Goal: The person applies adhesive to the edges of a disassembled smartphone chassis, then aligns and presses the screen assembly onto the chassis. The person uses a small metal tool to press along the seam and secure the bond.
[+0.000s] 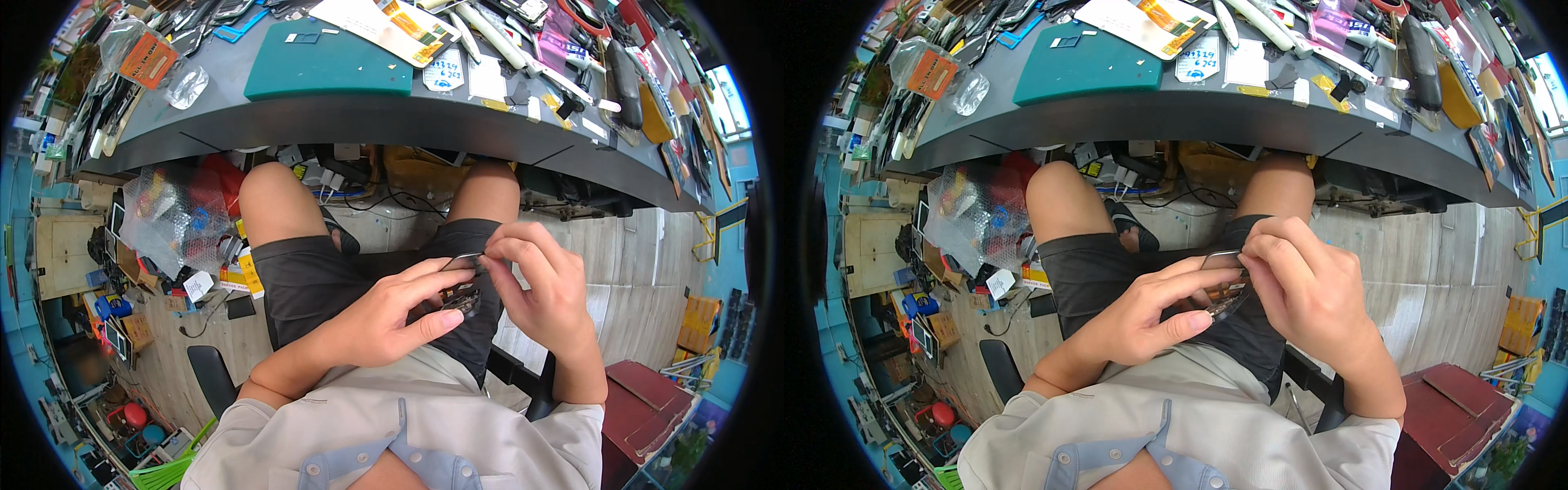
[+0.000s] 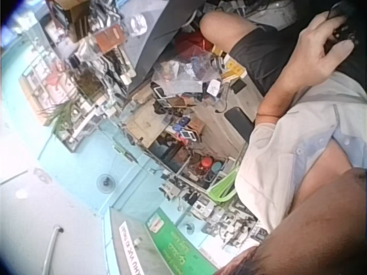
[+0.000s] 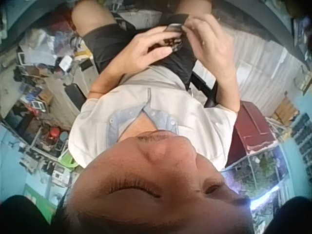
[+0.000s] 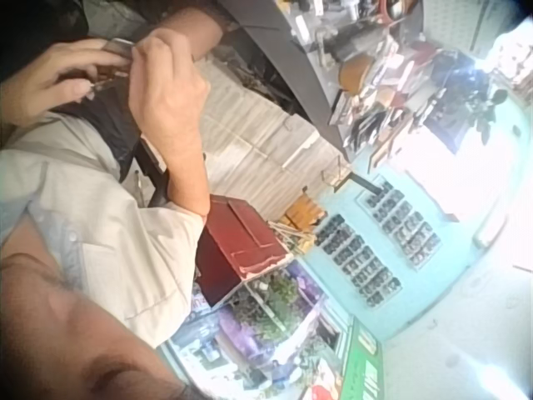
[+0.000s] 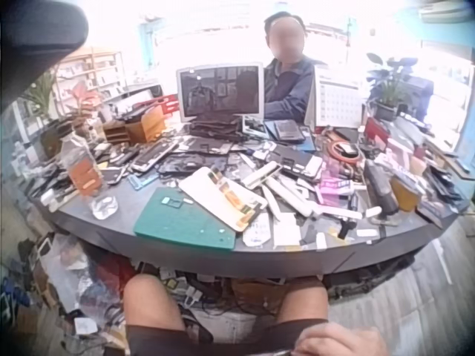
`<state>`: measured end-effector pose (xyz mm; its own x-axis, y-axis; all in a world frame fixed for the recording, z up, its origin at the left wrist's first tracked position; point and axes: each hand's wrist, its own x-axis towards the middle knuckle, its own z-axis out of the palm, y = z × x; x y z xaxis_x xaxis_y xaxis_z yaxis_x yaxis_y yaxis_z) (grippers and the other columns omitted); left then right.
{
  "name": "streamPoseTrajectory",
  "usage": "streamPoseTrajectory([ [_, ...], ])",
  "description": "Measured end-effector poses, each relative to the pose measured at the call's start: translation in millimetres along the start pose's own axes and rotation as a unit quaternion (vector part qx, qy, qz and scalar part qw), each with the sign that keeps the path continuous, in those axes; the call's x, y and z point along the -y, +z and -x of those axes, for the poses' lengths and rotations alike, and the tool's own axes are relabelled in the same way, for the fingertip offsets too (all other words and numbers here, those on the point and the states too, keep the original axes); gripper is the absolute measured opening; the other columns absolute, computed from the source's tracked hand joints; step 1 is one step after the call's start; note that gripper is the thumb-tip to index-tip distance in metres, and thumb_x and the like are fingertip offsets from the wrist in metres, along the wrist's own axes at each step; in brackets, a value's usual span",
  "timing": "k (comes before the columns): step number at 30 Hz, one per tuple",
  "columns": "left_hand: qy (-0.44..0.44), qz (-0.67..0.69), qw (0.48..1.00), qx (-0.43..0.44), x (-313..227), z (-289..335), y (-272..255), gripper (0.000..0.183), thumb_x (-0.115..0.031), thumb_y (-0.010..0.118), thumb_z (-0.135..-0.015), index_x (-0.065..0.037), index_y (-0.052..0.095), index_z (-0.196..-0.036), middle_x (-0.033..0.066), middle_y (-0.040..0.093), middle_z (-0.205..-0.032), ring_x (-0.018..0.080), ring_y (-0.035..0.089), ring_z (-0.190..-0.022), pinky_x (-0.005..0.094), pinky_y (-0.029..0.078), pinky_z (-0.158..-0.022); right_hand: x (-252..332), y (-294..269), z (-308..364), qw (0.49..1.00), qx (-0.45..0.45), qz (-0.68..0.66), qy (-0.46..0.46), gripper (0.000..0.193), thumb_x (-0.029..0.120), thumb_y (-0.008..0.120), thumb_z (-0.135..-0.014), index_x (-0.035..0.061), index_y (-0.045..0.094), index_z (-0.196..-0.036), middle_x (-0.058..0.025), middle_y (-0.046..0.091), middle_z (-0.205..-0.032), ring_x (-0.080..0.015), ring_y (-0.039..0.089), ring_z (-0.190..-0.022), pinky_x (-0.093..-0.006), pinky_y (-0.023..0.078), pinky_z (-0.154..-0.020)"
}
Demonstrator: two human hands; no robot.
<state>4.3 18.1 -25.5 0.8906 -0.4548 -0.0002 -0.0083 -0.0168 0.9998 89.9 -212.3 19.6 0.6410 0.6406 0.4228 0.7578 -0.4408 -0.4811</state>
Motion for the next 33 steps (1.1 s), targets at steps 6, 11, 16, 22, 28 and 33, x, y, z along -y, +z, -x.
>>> streamPoseTrajectory([
  [6, -0.012, 0.032, 0.999, 0.004, 3, 1, -2, 0.057, -0.029, 0.059, -0.11, 0.007, 0.054, -0.154, 0.024, 0.054, -0.154, 0.0258, 0.07, -0.107, 0.0355, 0.059, -0.091, -3, 3, -1, 1.0, -0.017, -0.004, -0.017, 0.022, -0.004, 0.083, -0.082, 0.0001, 0.071, -0.101, -0.0092, 0.075, -0.101, -0.025, 0.074, -0.075, -0.0344, 0.059, -0.063],
  [11, -0.032, 0.083, 0.996, 0.015, 4, 2, -4, 0.056, -0.029, 0.057, -0.112, 0.007, 0.054, -0.155, 0.0231, 0.052, -0.156, 0.0216, 0.072, -0.101, 0.0322, 0.06, -0.083, -7, 2, -1, 1.0, -0.006, -0.029, -0.005, 0.021, -0.005, 0.083, -0.083, 0.0, 0.071, -0.1, -0.0104, 0.075, -0.1, -0.0257, 0.075, -0.077, -0.0349, 0.06, -0.064],
  [16, -0.053, 0.13, 0.99, 0.027, 2, 1, -7, 0.056, -0.029, 0.056, -0.112, 0.007, 0.054, -0.156, 0.0223, 0.053, -0.155, 0.0213, 0.072, -0.101, 0.0327, 0.06, -0.082, -8, 4, -1, 0.999, -0.004, -0.049, 0.007, 0.02, -0.006, 0.081, -0.086, -0.001, 0.07, -0.101, -0.0119, 0.074, -0.102, -0.0273, 0.075, -0.078, -0.0352, 0.06, -0.064],
  [22, -0.068, 0.18, 0.981, 0.038, 4, 1, -8, 0.057, -0.031, 0.054, -0.113, 0.006, 0.055, -0.155, 0.0205, 0.053, -0.154, 0.0214, 0.072, -0.101, 0.0332, 0.06, -0.083, -11, 5, -2, 0.993, -0.022, -0.103, 0.044, 0.018, -0.006, 0.08, -0.089, -0.0018, 0.07, -0.103, -0.0129, 0.074, -0.103, -0.0271, 0.075, -0.083, -0.0336, 0.06, -0.073],
  [28, -0.066, 0.243, 0.967, 0.041, 13, 2, -9, 0.051, -0.03, 0.054, -0.115, 0.002, 0.056, -0.156, 0.0168, 0.053, -0.155, 0.0187, 0.07, -0.096, 0.0311, 0.059, -0.077, -16, 2, 6, 0.935, -0.075, -0.295, 0.183, 0.01, -0.002, 0.075, -0.099, -0.0034, 0.071, -0.108, -0.0108, 0.077, -0.103, -0.0186, 0.076, -0.089, -0.0298, 0.059, -0.081],
  [33, -0.093, 0.278, 0.955, 0.03, 7, 2, -12, 0.062, -0.037, 0.051, -0.113, 0.009, 0.055, -0.154, 0.0193, 0.055, -0.152, 0.0234, 0.07, -0.102, 0.0351, 0.059, -0.082, -15, -5, 11, 0.855, -0.098, -0.446, 0.244, 0.015, -0.002, 0.073, -0.102, -0.0051, 0.071, -0.117, -0.0122, 0.077, -0.1, -0.0183, 0.076, -0.094, -0.0306, 0.061, -0.086],
])
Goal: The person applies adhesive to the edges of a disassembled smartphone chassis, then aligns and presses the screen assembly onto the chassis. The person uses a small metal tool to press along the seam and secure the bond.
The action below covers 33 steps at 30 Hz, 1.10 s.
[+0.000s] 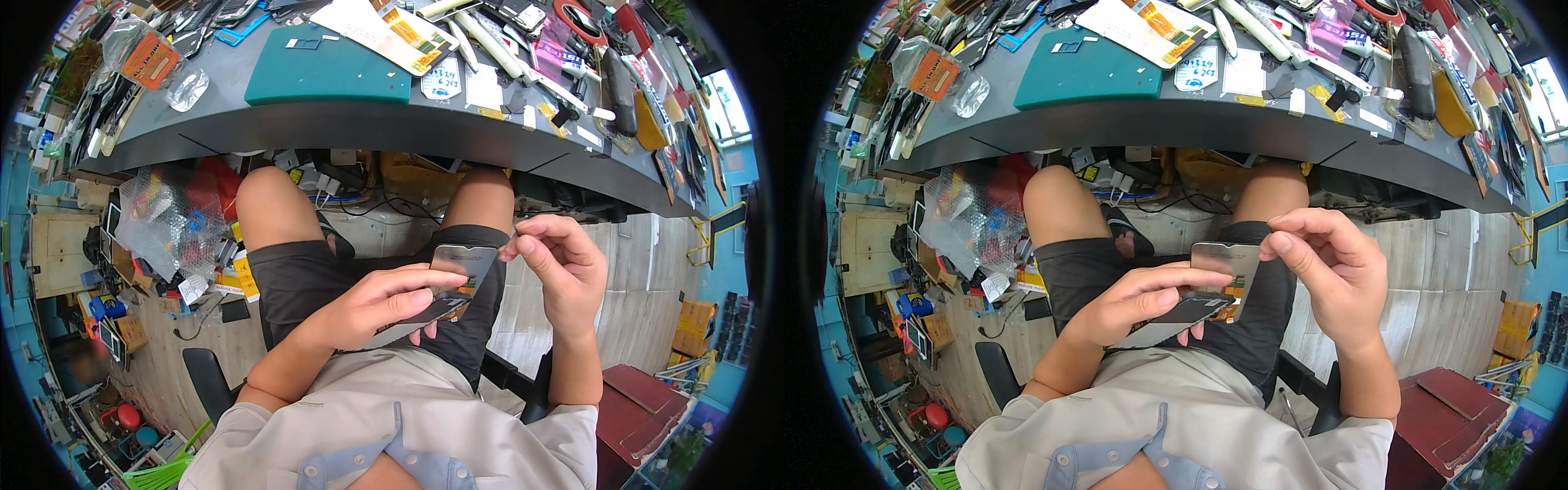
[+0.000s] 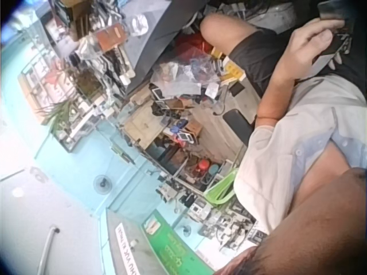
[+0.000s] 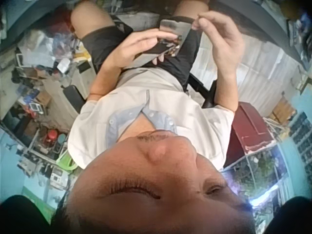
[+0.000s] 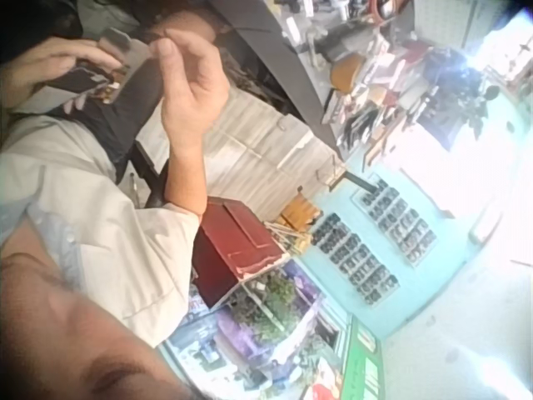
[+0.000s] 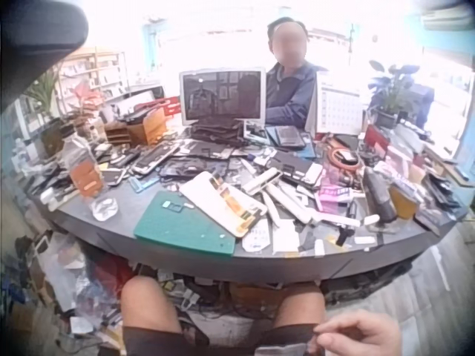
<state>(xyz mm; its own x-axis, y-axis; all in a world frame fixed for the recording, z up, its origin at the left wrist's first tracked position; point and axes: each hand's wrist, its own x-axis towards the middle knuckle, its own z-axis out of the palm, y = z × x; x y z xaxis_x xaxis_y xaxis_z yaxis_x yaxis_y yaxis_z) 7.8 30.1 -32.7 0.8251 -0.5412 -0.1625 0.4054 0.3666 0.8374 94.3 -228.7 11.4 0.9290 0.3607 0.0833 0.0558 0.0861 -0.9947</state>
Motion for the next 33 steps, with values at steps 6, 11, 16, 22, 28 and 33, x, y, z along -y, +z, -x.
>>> streamPoseTrajectory([
  [6, 0.017, 0.069, 0.997, 0.024, 0, 2, -7, 0.052, -0.031, 0.048, -0.117, 0.003, 0.055, -0.155, 0.0157, 0.055, -0.155, 0.0205, 0.07, -0.098, 0.0329, 0.059, -0.078, 2, 1, 2, 0.998, 0.017, -0.061, 0.011, 0.023, -0.006, 0.073, -0.1, -0.0077, 0.07, -0.123, -0.0148, 0.077, -0.105, -0.0217, 0.077, -0.098, -0.0345, 0.064, -0.089],
  [11, 0.016, 0.101, 0.995, 0.008, 1, 0, -8, 0.062, -0.039, 0.048, -0.114, 0.008, 0.053, -0.155, 0.0211, 0.062, -0.141, 0.0244, 0.072, -0.095, 0.0359, 0.06, -0.078, 2, -1, 3, 0.998, 0.036, -0.044, 0.001, 0.022, -0.008, 0.073, -0.1, -0.0086, 0.071, -0.121, -0.0167, 0.076, -0.109, -0.0233, 0.078, -0.1, -0.0363, 0.065, -0.091],
  [16, 0.004, 0.106, 0.994, -0.019, -5, 1, -7, 0.078, -0.048, 0.048, -0.11, 0.016, 0.048, -0.154, 0.0289, 0.071, -0.119, 0.031, 0.076, -0.091, 0.0398, 0.062, -0.077, 2, -1, 1, 0.999, 0.037, -0.038, -0.006, 0.018, -0.009, 0.071, -0.1, -0.0093, 0.072, -0.118, -0.0172, 0.076, -0.109, -0.0248, 0.078, -0.101, -0.0365, 0.065, -0.091],
  [22, 0.014, 0.157, 0.987, -0.022, -2, -2, -6, 0.079, -0.047, 0.045, -0.11, 0.019, 0.046, -0.154, 0.0316, 0.07, -0.122, 0.0344, 0.076, -0.091, 0.0417, 0.063, -0.076, 3, 2, 3, 0.999, 0.03, -0.008, 0.01, 0.014, -0.009, 0.071, -0.1, -0.0078, 0.073, -0.114, -0.015, 0.074, -0.108, -0.0232, 0.077, -0.098, -0.034, 0.064, -0.086],
  [28, -0.008, 0.246, 0.969, 0.018, 9, -2, -6, 0.087, -0.058, 0.036, -0.113, 0.013, 0.031, -0.164, 0.0313, 0.069, -0.115, 0.0377, 0.075, -0.091, 0.0449, 0.063, -0.08, 7, 7, 2, 0.958, 0.021, 0.244, -0.147, 0.013, -0.006, 0.076, -0.096, -0.0045, 0.072, -0.108, -0.0134, 0.072, -0.105, -0.0159, 0.068, -0.083, -0.0262, 0.055, -0.072],
  [33, -0.02, 0.28, 0.96, 0.012, 5, -3, 2, 0.088, -0.06, 0.034, -0.113, 0.013, 0.034, -0.162, 0.031, 0.07, -0.114, 0.0378, 0.075, -0.091, 0.0444, 0.063, -0.079, 15, 12, 6, 0.945, 0.012, 0.282, -0.166, 0.014, -0.006, 0.079, -0.094, -0.0032, 0.071, -0.106, -0.0126, 0.072, -0.106, -0.0141, 0.064, -0.08, -0.0253, 0.052, -0.068],
])
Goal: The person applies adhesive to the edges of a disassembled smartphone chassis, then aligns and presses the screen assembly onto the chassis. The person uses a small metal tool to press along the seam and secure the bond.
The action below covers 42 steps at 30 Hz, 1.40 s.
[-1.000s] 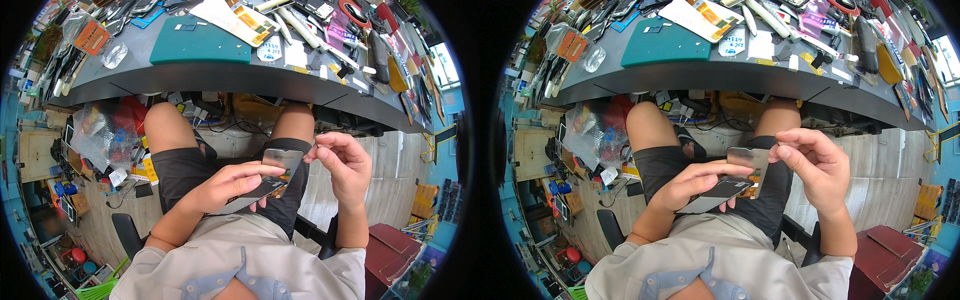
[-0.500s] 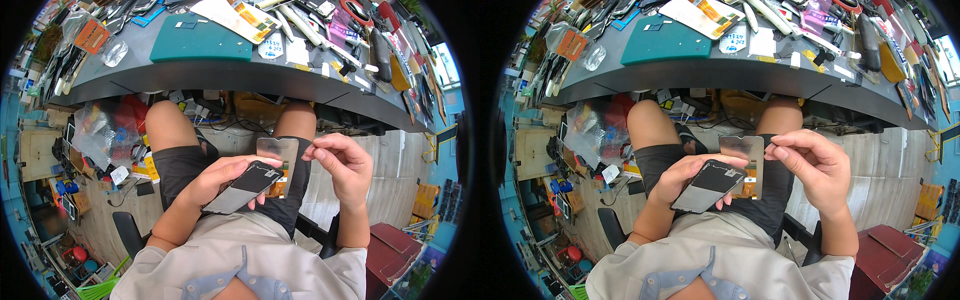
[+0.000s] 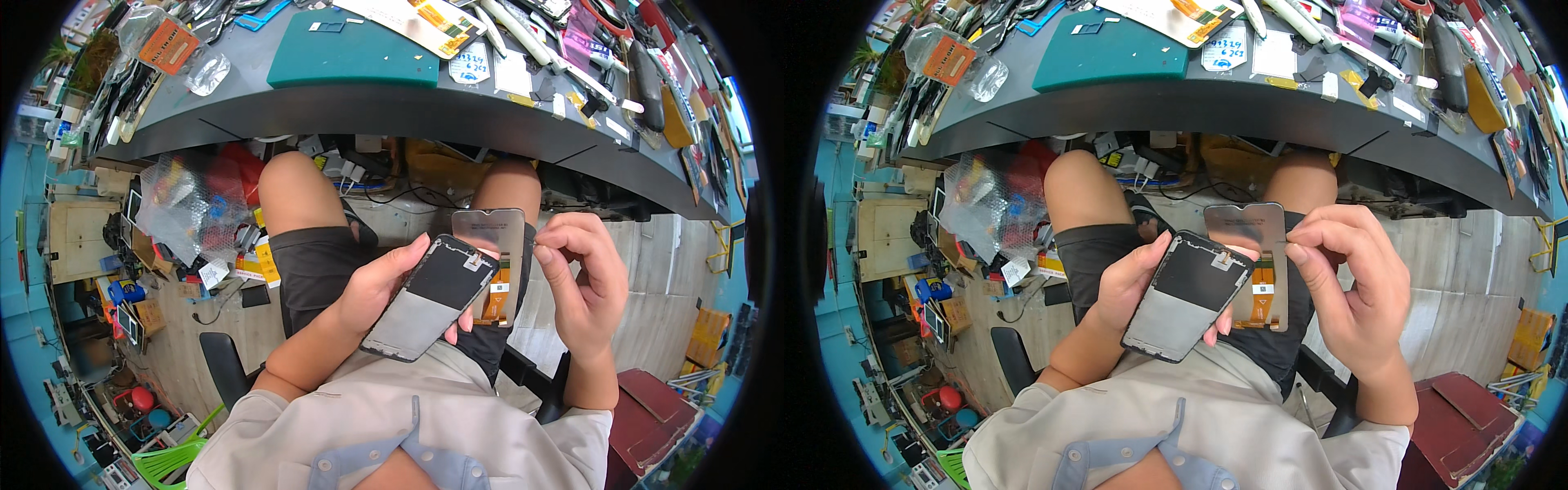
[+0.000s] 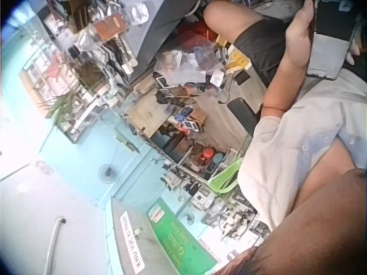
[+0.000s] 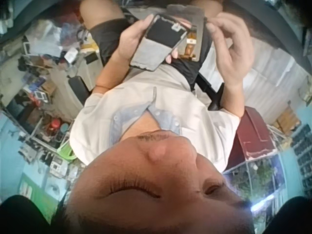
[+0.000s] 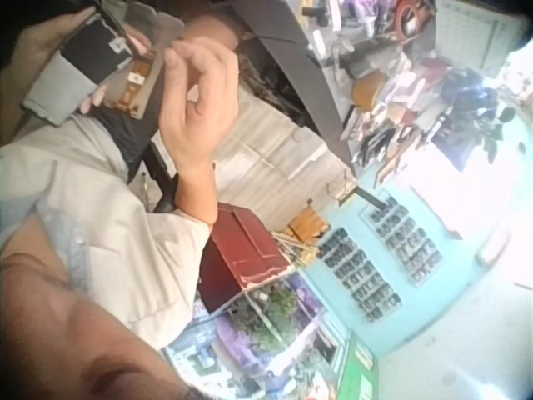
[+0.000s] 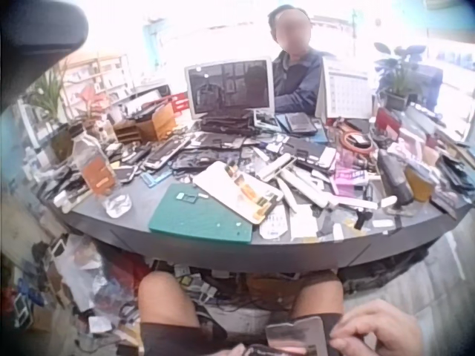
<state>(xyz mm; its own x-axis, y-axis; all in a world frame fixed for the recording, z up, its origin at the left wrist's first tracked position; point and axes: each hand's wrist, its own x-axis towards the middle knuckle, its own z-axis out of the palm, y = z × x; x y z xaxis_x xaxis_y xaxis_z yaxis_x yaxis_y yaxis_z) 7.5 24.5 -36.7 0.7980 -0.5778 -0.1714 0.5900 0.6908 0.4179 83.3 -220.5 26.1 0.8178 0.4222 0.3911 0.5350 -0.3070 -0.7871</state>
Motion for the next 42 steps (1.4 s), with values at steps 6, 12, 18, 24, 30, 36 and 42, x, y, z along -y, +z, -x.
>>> streamPoseTrajectory([
  [6, 0.005, 0.0, 1.0, -0.031, 3, -1, 9, 0.087, -0.06, 0.032, -0.113, 0.013, 0.037, -0.16, 0.0313, 0.07, -0.111, 0.0378, 0.075, -0.09, 0.0443, 0.064, -0.078, 4, 1, 0, 1.0, 0.008, 0.024, -0.016, 0.016, -0.008, 0.078, -0.093, -0.0024, 0.07, -0.106, -0.0123, 0.072, -0.106, -0.0132, 0.063, -0.079, -0.0245, 0.051, -0.065],
  [12, 0.006, 0.01, 0.999, -0.031, 2, 0, 15, 0.074, -0.053, 0.024, -0.117, 0.005, 0.043, -0.159, 0.0302, 0.073, -0.103, 0.0331, 0.077, -0.085, 0.0394, 0.062, -0.083, 4, -3, -9, 0.992, 0.047, 0.063, -0.094, 0.011, -0.005, 0.072, -0.099, -0.0013, 0.065, -0.108, -0.0135, 0.072, -0.11, -0.0176, 0.066, -0.088, -0.0307, 0.054, -0.08],
  [18, -0.028, -0.027, 0.999, 0.008, 11, 2, -2, 0.088, -0.061, 0.034, -0.112, 0.013, 0.039, -0.159, 0.0329, 0.071, -0.109, 0.0374, 0.077, -0.092, 0.0438, 0.064, -0.082, 8, 0, 2, 0.991, 0.077, -0.105, 0.031, 0.009, -0.001, 0.063, -0.105, 0.0004, 0.059, -0.112, -0.0149, 0.077, -0.11, -0.0249, 0.065, -0.099, -0.0382, 0.052, -0.089],
  [24, 0.001, -0.101, 0.995, 0.019, 7, 0, 8, 0.082, -0.054, 0.042, -0.11, 0.016, 0.048, -0.152, 0.0312, 0.072, -0.108, 0.0355, 0.077, -0.093, 0.0428, 0.064, -0.082, 13, -2, 6, 0.981, 0.105, -0.138, 0.09, 0.006, 0.005, 0.062, -0.108, 0.0023, 0.059, -0.113, -0.0099, 0.077, -0.104, -0.0189, 0.056, -0.099, -0.0366, 0.041, -0.094],
  [30, -0.001, -0.141, 0.99, 0.023, 6, 1, 7, 0.08, -0.052, 0.043, -0.109, 0.016, 0.05, -0.15, 0.0297, 0.073, -0.107, 0.0348, 0.077, -0.091, 0.042, 0.064, -0.081, 14, -3, 8, 0.971, 0.127, -0.17, 0.114, 0.008, 0.008, 0.061, -0.109, 0.0027, 0.058, -0.115, -0.0094, 0.076, -0.103, -0.0156, 0.056, -0.097, -0.0334, 0.039, -0.094],
  [36, 0.001, -0.123, 0.992, 0.014, 8, 1, 10, 0.079, -0.053, 0.046, -0.109, 0.016, 0.05, -0.149, 0.0301, 0.073, -0.107, 0.0353, 0.078, -0.089, 0.0424, 0.065, -0.078, 9, 1, 10, 0.946, 0.122, -0.271, 0.13, 0.011, 0.006, 0.057, -0.111, 0.0015, 0.053, -0.121, -0.012, 0.074, -0.103, -0.0146, 0.064, -0.097, -0.0302, 0.047, -0.094],
  [42, 0.019, -0.108, 0.994, 0.013, 11, -2, 10, 0.081, -0.056, 0.049, -0.109, 0.014, 0.05, -0.15, 0.0305, 0.073, -0.107, 0.0354, 0.078, -0.088, 0.0435, 0.065, -0.077, 10, 4, 9, 0.96, 0.095, -0.237, 0.118, 0.007, 0.004, 0.062, -0.108, 0.0022, 0.059, -0.115, -0.0119, 0.076, -0.106, -0.019, 0.064, -0.097, -0.0332, 0.047, -0.093],
])
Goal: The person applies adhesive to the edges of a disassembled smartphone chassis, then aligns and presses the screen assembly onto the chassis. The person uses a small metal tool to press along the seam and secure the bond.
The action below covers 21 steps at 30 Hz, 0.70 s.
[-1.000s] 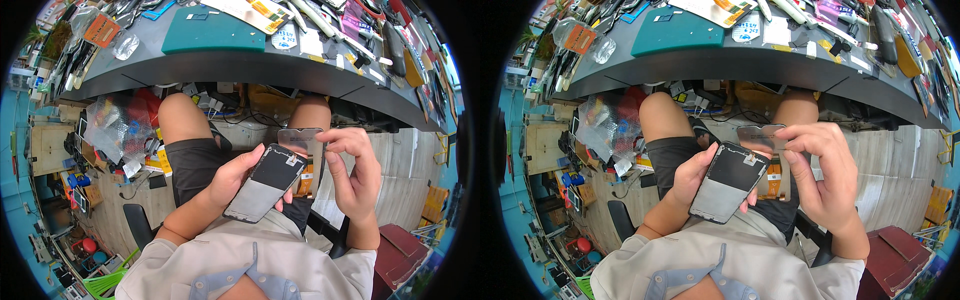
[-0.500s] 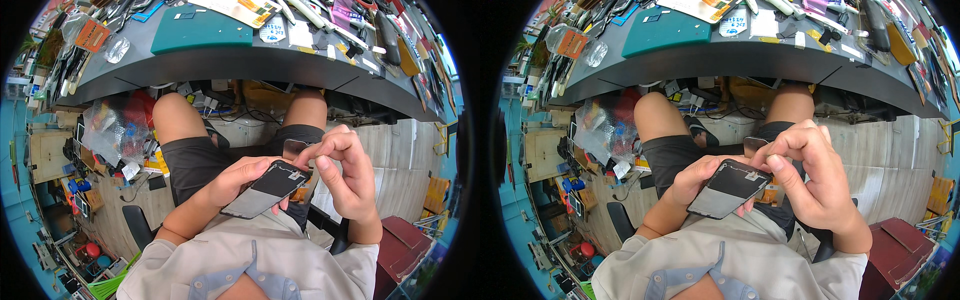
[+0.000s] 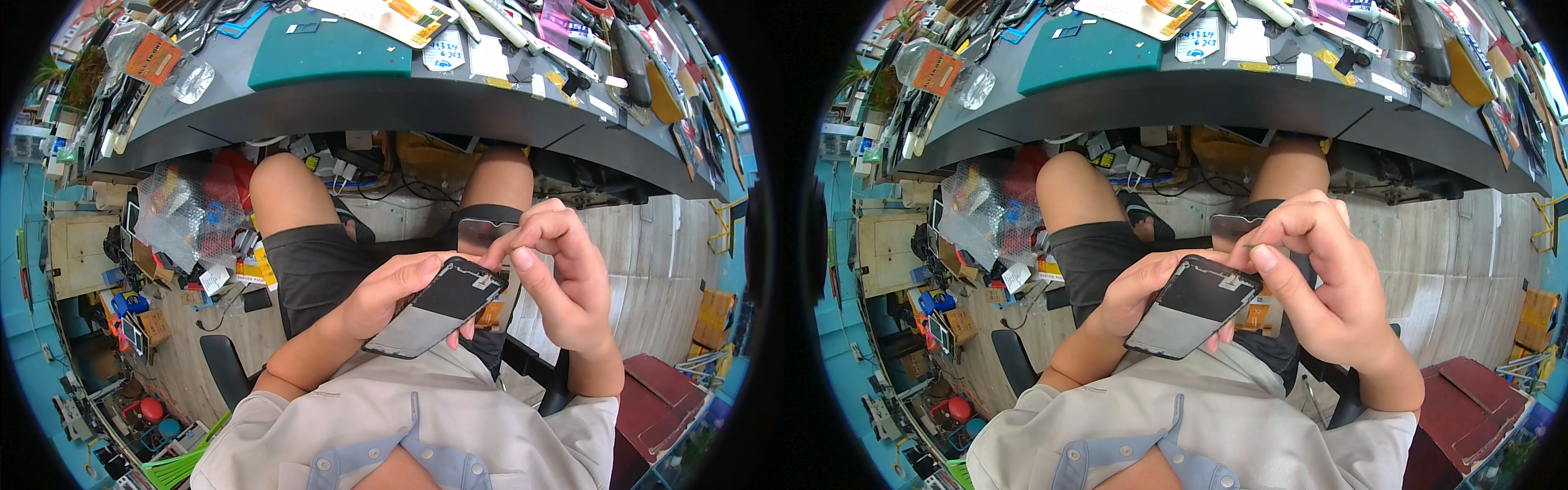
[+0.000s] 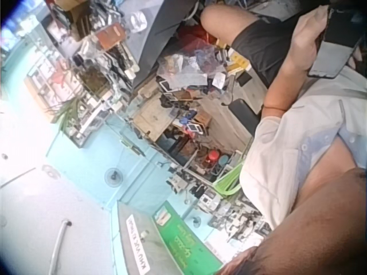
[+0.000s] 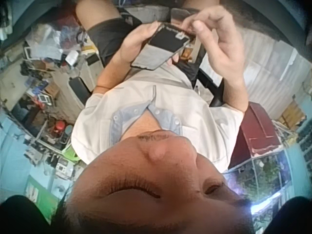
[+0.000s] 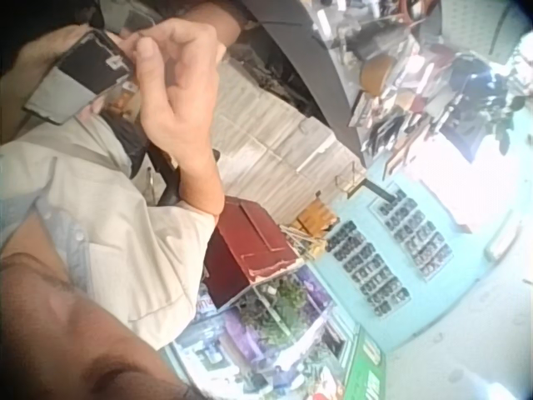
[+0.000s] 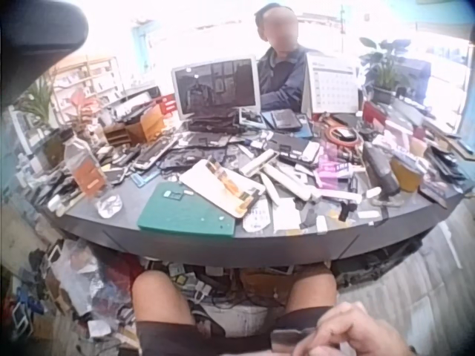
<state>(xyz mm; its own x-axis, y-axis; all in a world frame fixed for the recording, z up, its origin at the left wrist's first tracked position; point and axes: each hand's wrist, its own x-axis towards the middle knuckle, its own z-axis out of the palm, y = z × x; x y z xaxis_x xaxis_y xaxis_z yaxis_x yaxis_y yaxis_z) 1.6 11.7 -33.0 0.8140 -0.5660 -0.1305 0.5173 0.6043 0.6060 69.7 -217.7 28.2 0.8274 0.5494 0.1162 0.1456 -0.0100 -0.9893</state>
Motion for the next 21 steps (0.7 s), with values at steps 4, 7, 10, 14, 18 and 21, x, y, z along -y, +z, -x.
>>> streamPoseTrajectory([
  [4, 0.011, 0.008, 1.0, -0.023, 4, 1, -3, 0.077, -0.055, 0.042, -0.112, 0.011, 0.049, -0.153, 0.0308, 0.073, -0.106, 0.0355, 0.078, -0.088, 0.0426, 0.065, -0.078, 5, -9, -7, 0.973, 0.015, 0.21, -0.091, 0.01, 0.0, 0.07, -0.1, 0.003, 0.065, -0.108, -0.0107, 0.078, -0.114, -0.0248, 0.062, -0.099, -0.0377, 0.045, -0.089],
  [7, 0.004, 0.013, 0.999, -0.044, 0, 2, 0, 0.076, -0.054, 0.034, -0.114, 0.008, 0.049, -0.155, 0.0316, 0.073, -0.105, 0.0357, 0.078, -0.088, 0.0423, 0.064, -0.08, 6, -7, -10, 0.949, -0.018, 0.28, -0.144, 0.016, -0.002, 0.077, -0.092, 0.0044, 0.069, -0.105, -0.0096, 0.079, -0.117, -0.0273, 0.061, -0.098, -0.039, 0.044, -0.088],
  [10, 0.009, 0.031, 0.998, -0.05, 2, 2, 0, 0.072, -0.052, 0.033, -0.115, 0.006, 0.048, -0.156, 0.0298, 0.073, -0.105, 0.0335, 0.077, -0.087, 0.0407, 0.063, -0.081, 3, 0, -11, 0.931, -0.051, 0.318, -0.174, 0.02, -0.001, 0.08, -0.087, 0.0058, 0.072, -0.103, -0.0093, 0.079, -0.116, -0.0279, 0.062, -0.097, -0.0386, 0.044, -0.087],
  [14, 0.014, 0.059, 0.997, -0.054, 2, 3, 2, 0.066, -0.048, 0.038, -0.116, 0.004, 0.048, -0.156, 0.0251, 0.074, -0.105, 0.0286, 0.077, -0.086, 0.037, 0.061, -0.082, 2, 8, -9, 0.907, -0.068, 0.364, -0.199, 0.024, -0.001, 0.083, -0.082, 0.0065, 0.074, -0.102, -0.0082, 0.079, -0.115, -0.0287, 0.063, -0.096, -0.0395, 0.044, -0.087],
  [18, 0.026, 0.048, 0.997, -0.05, 2, 3, 0, 0.065, -0.048, 0.038, -0.116, 0.004, 0.05, -0.153, 0.0251, 0.074, -0.105, 0.0284, 0.077, -0.086, 0.0369, 0.061, -0.082, 2, 12, -9, 0.889, -0.071, 0.394, -0.223, 0.028, -0.001, 0.084, -0.079, 0.0058, 0.074, -0.104, -0.0072, 0.078, -0.113, -0.0286, 0.063, -0.093, -0.0411, 0.045, -0.087],
  [21, 0.029, 0.065, 0.996, -0.056, 3, 3, 2, 0.063, -0.047, 0.037, -0.116, 0.003, 0.051, -0.15, 0.0256, 0.074, -0.105, 0.0283, 0.077, -0.086, 0.0369, 0.061, -0.082, 3, 14, -8, 0.88, -0.077, 0.403, -0.238, 0.028, 0.001, 0.085, -0.077, 0.0049, 0.074, -0.103, -0.0067, 0.078, -0.111, -0.0281, 0.063, -0.091, -0.0423, 0.045, -0.087],
])
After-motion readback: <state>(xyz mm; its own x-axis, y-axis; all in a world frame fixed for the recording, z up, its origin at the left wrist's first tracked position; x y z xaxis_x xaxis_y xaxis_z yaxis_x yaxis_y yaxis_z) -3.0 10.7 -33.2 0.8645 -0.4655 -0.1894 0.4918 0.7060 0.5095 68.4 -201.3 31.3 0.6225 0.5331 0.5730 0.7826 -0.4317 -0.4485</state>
